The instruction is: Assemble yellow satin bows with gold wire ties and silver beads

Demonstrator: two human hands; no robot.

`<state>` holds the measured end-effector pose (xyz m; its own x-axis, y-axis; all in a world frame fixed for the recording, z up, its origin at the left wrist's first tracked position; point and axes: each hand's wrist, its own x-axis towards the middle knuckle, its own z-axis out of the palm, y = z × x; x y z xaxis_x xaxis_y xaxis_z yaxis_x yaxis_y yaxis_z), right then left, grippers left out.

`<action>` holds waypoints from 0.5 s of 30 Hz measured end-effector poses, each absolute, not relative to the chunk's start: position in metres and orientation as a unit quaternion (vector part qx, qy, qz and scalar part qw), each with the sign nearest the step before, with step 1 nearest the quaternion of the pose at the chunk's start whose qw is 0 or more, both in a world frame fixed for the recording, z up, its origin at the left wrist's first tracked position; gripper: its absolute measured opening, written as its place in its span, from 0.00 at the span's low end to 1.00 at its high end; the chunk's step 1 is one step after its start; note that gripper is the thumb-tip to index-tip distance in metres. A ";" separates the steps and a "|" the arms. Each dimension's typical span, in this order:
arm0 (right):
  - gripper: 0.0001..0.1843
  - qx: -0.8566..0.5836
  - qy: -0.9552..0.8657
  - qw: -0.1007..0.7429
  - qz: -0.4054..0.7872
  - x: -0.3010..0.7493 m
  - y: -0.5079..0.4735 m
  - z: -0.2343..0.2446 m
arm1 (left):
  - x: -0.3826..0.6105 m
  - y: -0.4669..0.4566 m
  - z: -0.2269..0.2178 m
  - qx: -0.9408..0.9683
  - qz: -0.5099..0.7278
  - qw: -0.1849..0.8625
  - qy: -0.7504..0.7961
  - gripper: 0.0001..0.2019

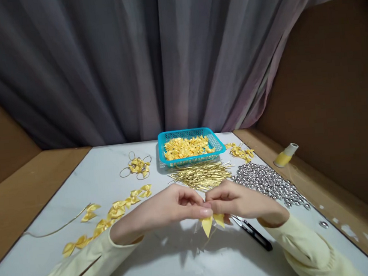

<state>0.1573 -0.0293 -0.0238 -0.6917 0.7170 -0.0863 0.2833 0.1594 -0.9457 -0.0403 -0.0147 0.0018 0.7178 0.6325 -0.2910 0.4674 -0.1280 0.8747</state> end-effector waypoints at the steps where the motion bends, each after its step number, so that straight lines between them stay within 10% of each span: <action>1: 0.15 -0.363 -0.717 0.215 0.554 0.156 -0.029 -0.024 | -0.041 -0.014 0.001 0.761 0.101 0.515 0.381 0.16; 8: 0.17 -0.466 -0.619 0.371 0.512 0.141 -0.030 -0.028 | -0.038 -0.041 -0.011 0.897 0.321 -0.019 0.304 0.10; 15: 0.14 -0.427 -0.535 0.391 0.615 0.130 -0.037 -0.028 | -0.030 -0.045 -0.019 0.907 0.287 -0.099 0.290 0.16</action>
